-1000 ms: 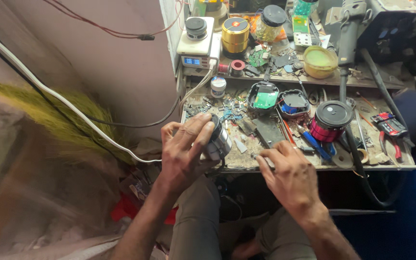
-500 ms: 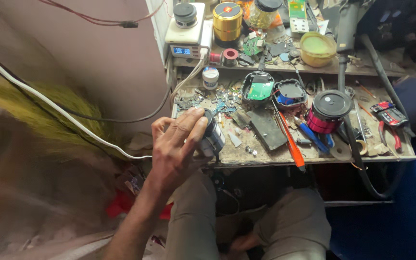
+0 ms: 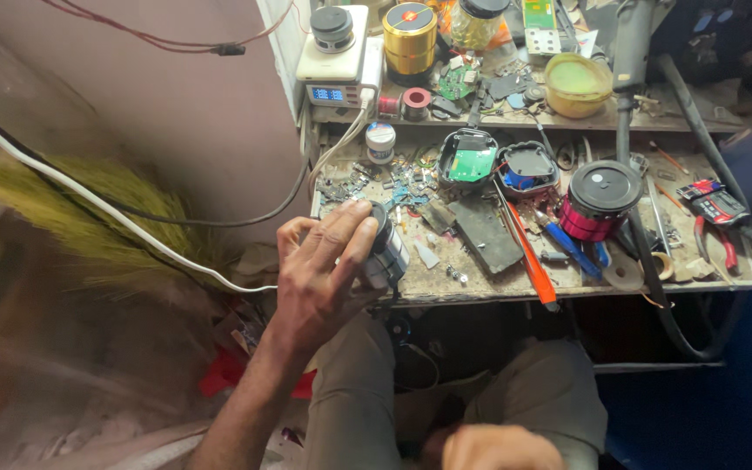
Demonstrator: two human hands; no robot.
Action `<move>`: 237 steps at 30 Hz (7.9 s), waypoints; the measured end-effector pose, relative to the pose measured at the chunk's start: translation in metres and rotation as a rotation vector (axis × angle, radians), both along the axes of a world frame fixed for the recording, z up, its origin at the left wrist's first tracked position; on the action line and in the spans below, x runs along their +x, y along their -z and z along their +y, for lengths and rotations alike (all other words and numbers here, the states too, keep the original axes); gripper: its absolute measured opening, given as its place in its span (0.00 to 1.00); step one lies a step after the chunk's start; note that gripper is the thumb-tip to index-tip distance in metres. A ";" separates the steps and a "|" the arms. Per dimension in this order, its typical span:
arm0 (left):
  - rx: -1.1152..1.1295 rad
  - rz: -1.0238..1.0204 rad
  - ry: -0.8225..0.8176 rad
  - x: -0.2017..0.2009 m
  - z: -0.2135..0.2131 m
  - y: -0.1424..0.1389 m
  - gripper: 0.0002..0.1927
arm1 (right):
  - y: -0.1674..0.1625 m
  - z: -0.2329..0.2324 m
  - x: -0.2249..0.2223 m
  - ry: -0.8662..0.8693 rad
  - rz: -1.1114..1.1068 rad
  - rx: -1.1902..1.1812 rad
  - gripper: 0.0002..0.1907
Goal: The person repairs a small cylindrical speaker at a cluttered workbench. They hold the speaker, pry at its seams with a small tool, scrape around the edge with an orange utility knife, and turn and press the unit on their lap while working on it.
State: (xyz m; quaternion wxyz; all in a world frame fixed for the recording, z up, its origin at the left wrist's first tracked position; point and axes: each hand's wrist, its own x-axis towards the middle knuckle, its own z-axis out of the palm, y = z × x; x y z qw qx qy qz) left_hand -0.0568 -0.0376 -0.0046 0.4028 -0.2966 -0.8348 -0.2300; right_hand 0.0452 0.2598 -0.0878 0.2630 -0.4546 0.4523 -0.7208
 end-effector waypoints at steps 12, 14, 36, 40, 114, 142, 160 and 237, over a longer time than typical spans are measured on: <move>-0.005 -0.008 -0.008 0.000 -0.002 0.000 0.39 | 0.129 0.087 0.040 1.517 0.366 1.056 0.09; 0.000 -0.011 0.007 -0.001 -0.002 -0.001 0.39 | 0.125 0.082 0.032 1.526 0.679 0.837 0.11; 1.002 -0.462 0.793 0.061 0.011 0.025 0.50 | -0.040 -0.035 -0.005 1.076 0.094 0.142 0.12; 1.021 -0.523 0.721 0.074 0.012 0.032 0.54 | -0.109 -0.067 -0.019 0.982 0.241 0.185 0.12; 0.762 -0.671 0.647 0.086 -0.014 0.022 0.49 | -0.117 -0.085 -0.034 0.597 0.151 0.344 0.43; 0.825 -0.541 0.564 0.099 0.011 0.008 0.43 | -0.141 -0.074 -0.028 0.547 0.373 0.184 0.52; 0.613 -0.576 0.442 0.104 0.009 -0.016 0.36 | -0.134 -0.052 -0.031 0.405 0.271 0.396 0.47; 0.235 -0.209 0.187 0.019 -0.007 -0.010 0.44 | -0.063 0.003 -0.026 0.915 0.326 0.486 0.35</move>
